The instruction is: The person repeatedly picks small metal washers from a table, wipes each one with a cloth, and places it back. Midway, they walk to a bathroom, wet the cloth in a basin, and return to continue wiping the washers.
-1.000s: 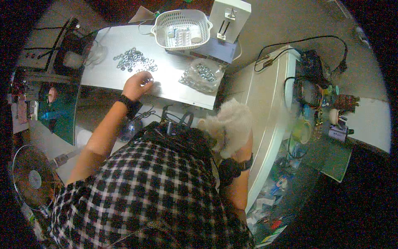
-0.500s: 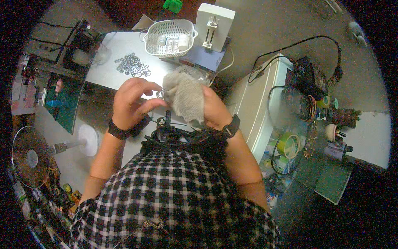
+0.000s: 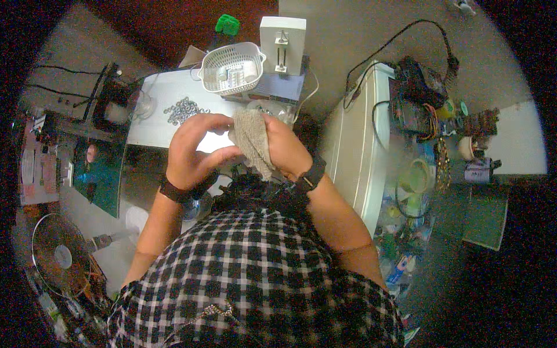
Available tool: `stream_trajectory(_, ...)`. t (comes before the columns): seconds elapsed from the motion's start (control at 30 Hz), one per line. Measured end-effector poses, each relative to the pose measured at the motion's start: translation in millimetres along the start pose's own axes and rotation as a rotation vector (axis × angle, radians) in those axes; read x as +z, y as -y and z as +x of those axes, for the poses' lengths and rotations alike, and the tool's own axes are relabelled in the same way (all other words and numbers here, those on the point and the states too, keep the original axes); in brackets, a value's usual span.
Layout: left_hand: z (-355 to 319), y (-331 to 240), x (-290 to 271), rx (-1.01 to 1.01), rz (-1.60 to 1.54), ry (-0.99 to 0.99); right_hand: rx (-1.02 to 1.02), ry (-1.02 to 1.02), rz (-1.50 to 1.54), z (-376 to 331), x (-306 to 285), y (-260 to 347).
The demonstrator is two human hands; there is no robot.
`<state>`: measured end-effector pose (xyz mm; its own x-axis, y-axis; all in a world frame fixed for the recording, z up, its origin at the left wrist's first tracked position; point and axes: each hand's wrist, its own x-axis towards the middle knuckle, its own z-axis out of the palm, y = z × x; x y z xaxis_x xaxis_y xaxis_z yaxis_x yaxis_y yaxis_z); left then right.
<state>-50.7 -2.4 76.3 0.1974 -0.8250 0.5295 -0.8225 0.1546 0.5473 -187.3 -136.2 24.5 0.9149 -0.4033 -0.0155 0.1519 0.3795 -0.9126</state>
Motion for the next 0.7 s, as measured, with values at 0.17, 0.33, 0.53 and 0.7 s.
stream_trajectory(0.17, -6.5, 4.3, 11.6, 0.113, 0.05, -0.004, 0.008, -0.123, 0.174, -14.8, -3.7, -3.7)
stream_trajectory(0.33, -11.2, 3.1, 20.9, 0.148, 0.012, 0.031, -0.031, -0.166, 0.365, -34.0, -5.2, -9.5)
stream_trajectory(0.53, -10.2, -3.7, 26.2, 0.15, -0.027, 0.079, -0.13, -0.146, 0.228, -47.6, 3.4, -16.2)
stream_trajectory(0.7, -2.0, -8.0, 29.2, 0.176, -0.035, 0.068, -0.252, -0.152, 0.048, -50.6, 7.7, -11.9)
